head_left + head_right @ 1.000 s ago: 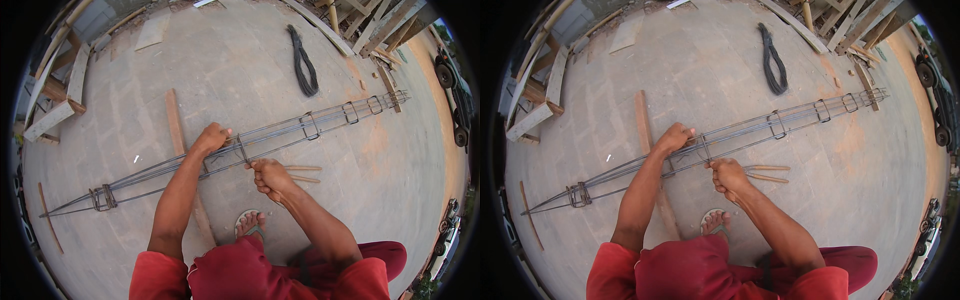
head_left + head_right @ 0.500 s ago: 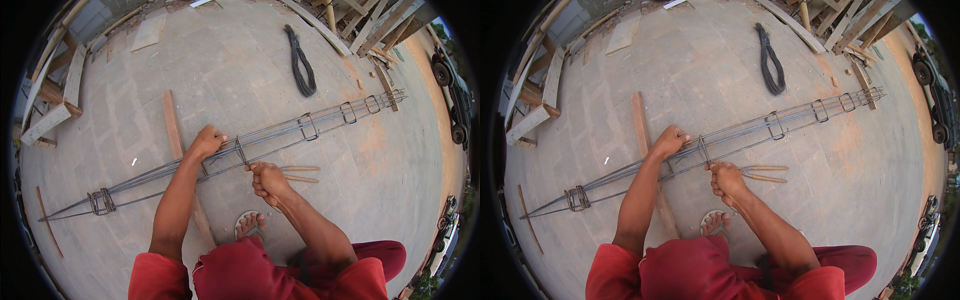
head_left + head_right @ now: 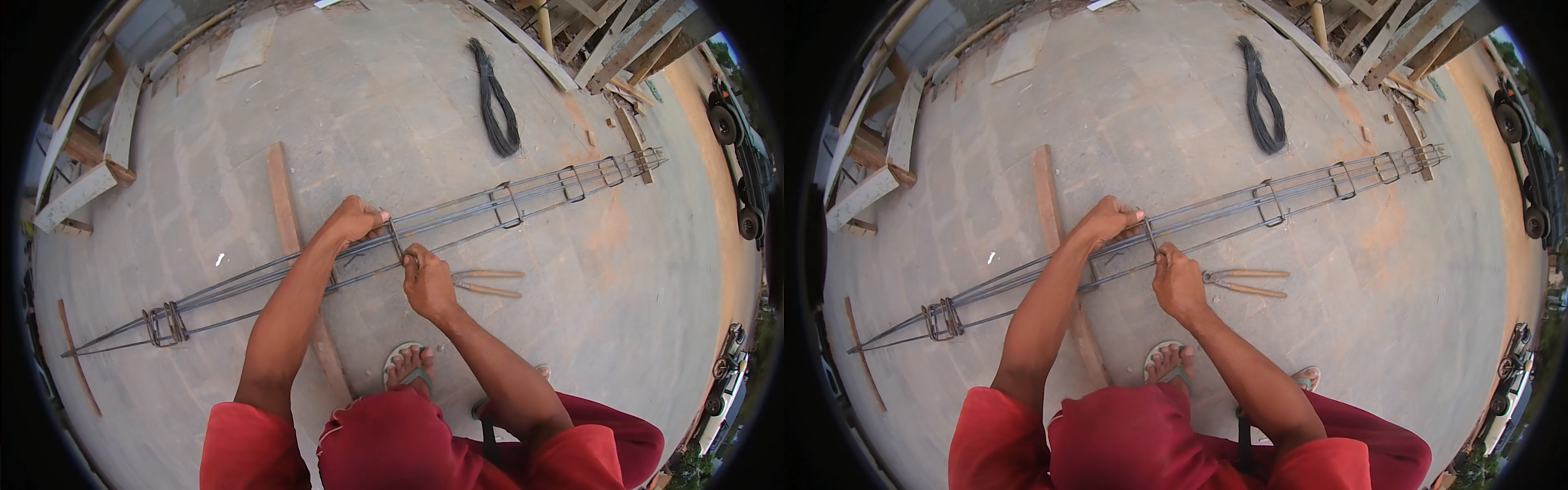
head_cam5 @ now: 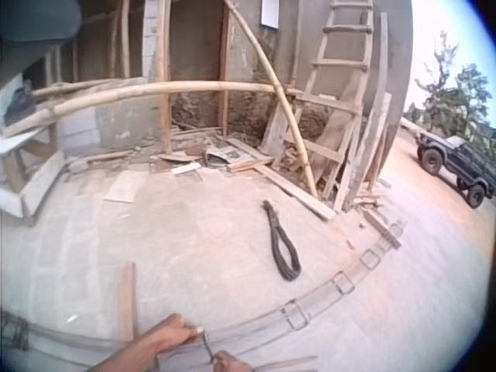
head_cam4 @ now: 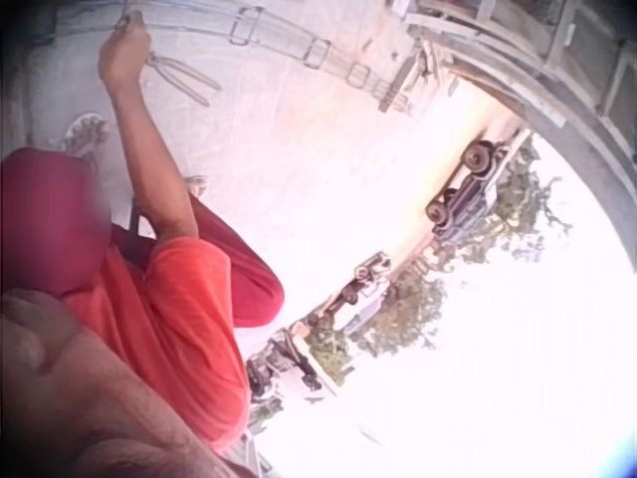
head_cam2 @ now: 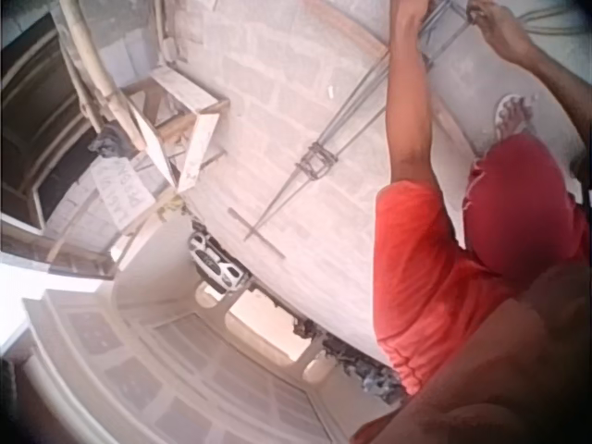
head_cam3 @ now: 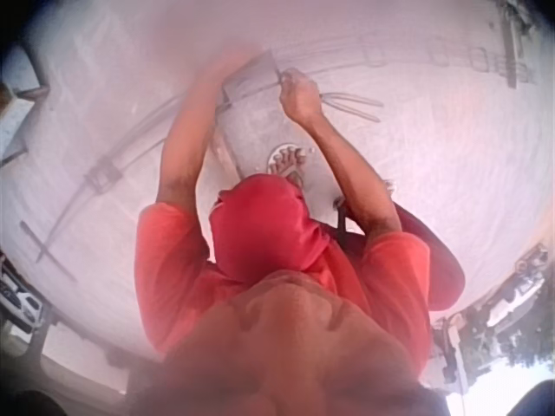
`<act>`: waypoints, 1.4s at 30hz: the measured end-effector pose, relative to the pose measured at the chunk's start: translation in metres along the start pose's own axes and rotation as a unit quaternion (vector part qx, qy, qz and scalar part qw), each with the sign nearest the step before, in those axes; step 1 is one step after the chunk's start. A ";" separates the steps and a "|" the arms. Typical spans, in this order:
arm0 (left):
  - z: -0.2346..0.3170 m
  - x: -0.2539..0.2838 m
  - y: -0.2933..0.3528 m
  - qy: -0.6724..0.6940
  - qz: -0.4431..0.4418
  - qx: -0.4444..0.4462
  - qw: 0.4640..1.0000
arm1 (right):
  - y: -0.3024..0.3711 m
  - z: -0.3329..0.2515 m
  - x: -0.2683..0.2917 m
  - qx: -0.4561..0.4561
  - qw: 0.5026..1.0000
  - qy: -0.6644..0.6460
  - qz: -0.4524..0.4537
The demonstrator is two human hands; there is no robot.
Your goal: The person assembles a rebar cage by tying steel bars together with wire using pliers. They work on a concrete floor, repeatedly wrapping wire around intersections and twisting it to secure the structure. The person also moves the cage and handles a bundle of wire during the process.
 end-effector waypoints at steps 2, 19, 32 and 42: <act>-0.002 -0.003 -0.005 0.033 0.018 0.012 0.999 | 0.002 -0.003 -0.001 -0.006 1.000 0.026 0.003; 0.002 -0.001 -0.008 0.051 0.180 0.085 0.979 | -0.006 -0.023 -0.003 0.038 0.989 0.123 0.075; 0.007 0.005 -0.009 -0.020 0.186 0.143 0.972 | -0.118 -0.065 0.027 0.061 0.985 0.127 -0.100; 0.014 -0.007 -0.022 0.006 0.180 0.071 0.981 | -0.227 0.003 -0.041 0.020 0.875 0.412 -0.253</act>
Point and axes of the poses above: each hand's wrist, its own y-axis away from the middle knuckle, its own x-axis out of the back of the hand, z = x × y, the point moved 8 cm from there along -y, towards the middle knuckle, and after that the axes turned 15 degrees about -x, right-handed, at the moved point
